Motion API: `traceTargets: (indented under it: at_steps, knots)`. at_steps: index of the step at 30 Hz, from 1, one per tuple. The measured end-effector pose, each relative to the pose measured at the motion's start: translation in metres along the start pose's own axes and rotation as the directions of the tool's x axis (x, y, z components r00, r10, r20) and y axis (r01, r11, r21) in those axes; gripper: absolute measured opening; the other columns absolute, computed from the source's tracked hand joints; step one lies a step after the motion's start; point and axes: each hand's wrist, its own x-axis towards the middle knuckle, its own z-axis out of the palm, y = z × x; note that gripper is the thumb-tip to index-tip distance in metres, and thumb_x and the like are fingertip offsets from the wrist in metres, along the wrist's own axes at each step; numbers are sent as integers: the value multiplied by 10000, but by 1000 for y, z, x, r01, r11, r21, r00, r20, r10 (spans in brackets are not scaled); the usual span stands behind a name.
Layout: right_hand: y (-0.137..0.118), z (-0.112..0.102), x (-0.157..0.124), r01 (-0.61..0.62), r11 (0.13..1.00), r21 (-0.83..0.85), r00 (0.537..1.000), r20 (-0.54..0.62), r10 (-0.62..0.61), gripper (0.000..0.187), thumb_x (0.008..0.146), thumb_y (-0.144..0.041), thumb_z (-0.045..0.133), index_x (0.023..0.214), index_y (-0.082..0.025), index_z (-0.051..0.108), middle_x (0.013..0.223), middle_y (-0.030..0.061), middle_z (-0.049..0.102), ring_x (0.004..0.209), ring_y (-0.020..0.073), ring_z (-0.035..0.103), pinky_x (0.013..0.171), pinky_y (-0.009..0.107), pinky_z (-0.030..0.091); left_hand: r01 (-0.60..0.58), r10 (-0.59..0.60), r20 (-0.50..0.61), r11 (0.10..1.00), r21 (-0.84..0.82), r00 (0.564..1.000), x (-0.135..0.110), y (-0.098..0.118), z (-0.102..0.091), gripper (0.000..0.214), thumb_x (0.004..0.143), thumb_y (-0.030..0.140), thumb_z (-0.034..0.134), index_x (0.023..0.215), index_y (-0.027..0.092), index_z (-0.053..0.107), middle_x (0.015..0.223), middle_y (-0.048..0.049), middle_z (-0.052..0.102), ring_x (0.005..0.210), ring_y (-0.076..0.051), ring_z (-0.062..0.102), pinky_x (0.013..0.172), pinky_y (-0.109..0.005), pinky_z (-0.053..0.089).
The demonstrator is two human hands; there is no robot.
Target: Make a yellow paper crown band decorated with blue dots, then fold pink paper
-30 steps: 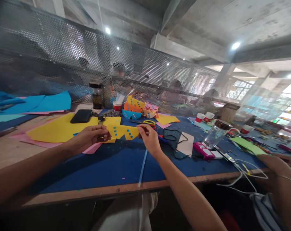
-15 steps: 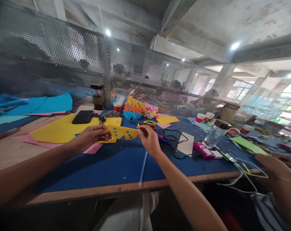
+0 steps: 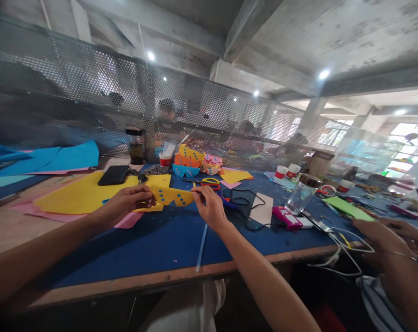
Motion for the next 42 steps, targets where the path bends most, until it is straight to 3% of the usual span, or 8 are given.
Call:
traceTargets:
  at_steps: [12,23,34,42]
  knots:
    - [13,2,0,40,997,-64,999,18,-39,272,1055,-391,519,1044,-239,743,955,66,713,858,208,660,802,314,530,-29,28,20,999,44,999,1,1,-1,314,686,425,903,752,183,715,755,-53,761,666,-159,649,701,-297,554]
    - [6,-4,6,-60,998,-26,997,-43,59,285,1024,-421,544,957,-222,737,923,65,718,801,198,656,748,305,541,-97,99,-14,987,131,995,4,2,-2,364,726,498,870,860,175,769,813,-75,787,752,-201,714,755,-329,576]
    - [3,-26,23,-119,993,-26,990,-81,116,291,994,-425,546,954,-199,726,850,43,709,708,184,658,704,300,535,-147,150,5,968,205,989,2,6,2,398,708,534,848,824,167,745,763,-66,773,706,-194,693,758,-347,567]
    - [-8,-45,37,-93,993,-76,992,-95,85,291,967,-431,570,938,-201,745,963,70,750,839,208,668,798,321,536,-193,194,20,950,248,981,-1,8,6,370,694,522,832,803,181,736,756,-68,773,721,-208,707,754,-348,557]
